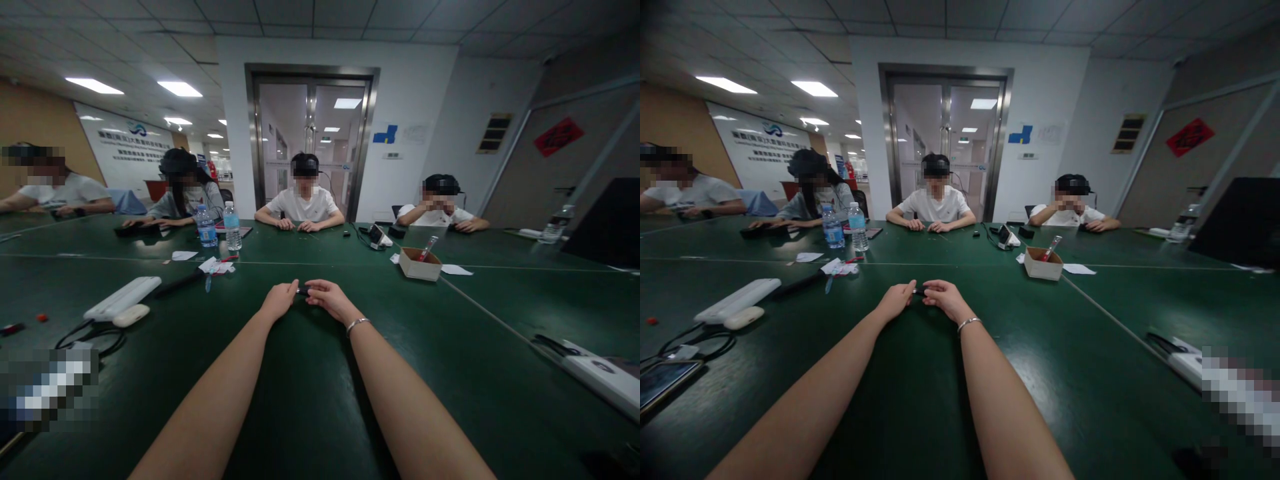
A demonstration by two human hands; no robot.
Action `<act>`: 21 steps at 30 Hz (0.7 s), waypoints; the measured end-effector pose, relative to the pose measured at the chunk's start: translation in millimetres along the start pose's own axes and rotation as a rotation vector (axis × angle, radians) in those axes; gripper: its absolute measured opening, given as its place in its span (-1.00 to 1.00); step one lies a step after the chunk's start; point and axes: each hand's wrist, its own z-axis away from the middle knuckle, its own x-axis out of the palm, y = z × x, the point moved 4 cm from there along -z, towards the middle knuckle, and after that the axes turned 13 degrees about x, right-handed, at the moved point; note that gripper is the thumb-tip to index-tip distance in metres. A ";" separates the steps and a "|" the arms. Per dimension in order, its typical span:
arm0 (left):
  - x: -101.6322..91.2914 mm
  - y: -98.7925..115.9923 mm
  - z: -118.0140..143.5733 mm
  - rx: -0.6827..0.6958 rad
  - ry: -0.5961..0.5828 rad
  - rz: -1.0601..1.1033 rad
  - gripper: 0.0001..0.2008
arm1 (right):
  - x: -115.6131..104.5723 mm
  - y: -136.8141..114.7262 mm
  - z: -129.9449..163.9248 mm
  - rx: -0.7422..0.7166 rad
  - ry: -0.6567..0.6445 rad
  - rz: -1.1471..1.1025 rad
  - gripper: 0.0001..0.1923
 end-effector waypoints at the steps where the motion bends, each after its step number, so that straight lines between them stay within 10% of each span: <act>1: -0.1 0.0 -0.1 -0.006 -0.005 0.000 -0.42 | 0.0 0.0 0.1 -0.002 0.000 -0.002 -0.75; 21: 0.9 2.0 -3.6 -0.049 -0.053 -0.049 -0.41 | 0.4 0.2 -1.7 0.002 0.014 -0.019 -0.74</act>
